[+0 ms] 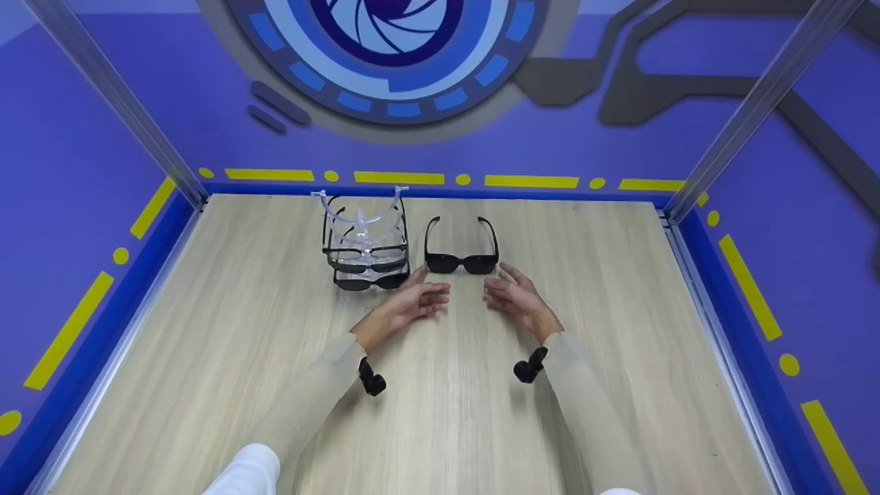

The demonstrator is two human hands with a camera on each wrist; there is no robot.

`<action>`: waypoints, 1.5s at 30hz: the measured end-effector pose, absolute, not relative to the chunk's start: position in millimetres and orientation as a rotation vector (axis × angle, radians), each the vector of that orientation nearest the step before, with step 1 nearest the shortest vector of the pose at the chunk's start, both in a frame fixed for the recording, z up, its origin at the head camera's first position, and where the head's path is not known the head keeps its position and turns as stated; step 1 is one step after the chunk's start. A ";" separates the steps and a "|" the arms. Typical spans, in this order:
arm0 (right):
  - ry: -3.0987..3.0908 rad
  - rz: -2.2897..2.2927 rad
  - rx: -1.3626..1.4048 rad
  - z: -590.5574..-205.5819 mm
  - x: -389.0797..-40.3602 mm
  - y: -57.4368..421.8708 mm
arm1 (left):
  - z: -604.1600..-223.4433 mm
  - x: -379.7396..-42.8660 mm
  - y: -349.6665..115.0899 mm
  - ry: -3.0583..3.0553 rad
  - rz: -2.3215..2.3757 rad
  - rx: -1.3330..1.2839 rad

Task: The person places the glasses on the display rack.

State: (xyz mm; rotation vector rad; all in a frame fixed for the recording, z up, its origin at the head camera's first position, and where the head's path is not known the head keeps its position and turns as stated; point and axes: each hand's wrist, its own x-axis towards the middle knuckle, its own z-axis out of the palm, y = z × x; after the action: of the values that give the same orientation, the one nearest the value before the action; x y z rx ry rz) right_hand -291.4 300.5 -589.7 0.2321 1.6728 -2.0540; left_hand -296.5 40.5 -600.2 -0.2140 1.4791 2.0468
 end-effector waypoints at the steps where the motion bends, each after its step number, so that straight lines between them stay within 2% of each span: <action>1: 1.678 -2.052 0.232 -589.5 -291.6 299.8 | -600.0 -296.3 40.7 1.479 2.047 -0.214; 13: 1.661 -2.010 0.176 -582.1 -283.4 306.5 | -597.2 -294.0 27.3 1.535 1.909 -0.065; 23: 1.667 -1.921 0.126 -574.0 -248.6 327.5 | -592.5 -281.4 5.4 1.603 1.732 0.034; 33: 1.584 -1.903 0.065 -582.1 -221.1 343.7 | -595.1 -268.2 -7.7 1.624 1.641 0.102; 40: 1.577 -1.869 0.065 -583.1 -215.8 354.9 | -590.4 -267.5 -8.7 1.655 1.592 0.154; 45: 1.582 -1.893 0.067 -580.2 -221.4 359.9 | -589.1 -273.8 -6.1 1.680 1.722 0.064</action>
State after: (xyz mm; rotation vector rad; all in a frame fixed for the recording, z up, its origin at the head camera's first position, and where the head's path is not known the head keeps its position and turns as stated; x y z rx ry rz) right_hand -221.4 359.9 -580.2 0.0671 1.5815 -1.8933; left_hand -273.8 -6.1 -589.1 0.0638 1.6798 1.7222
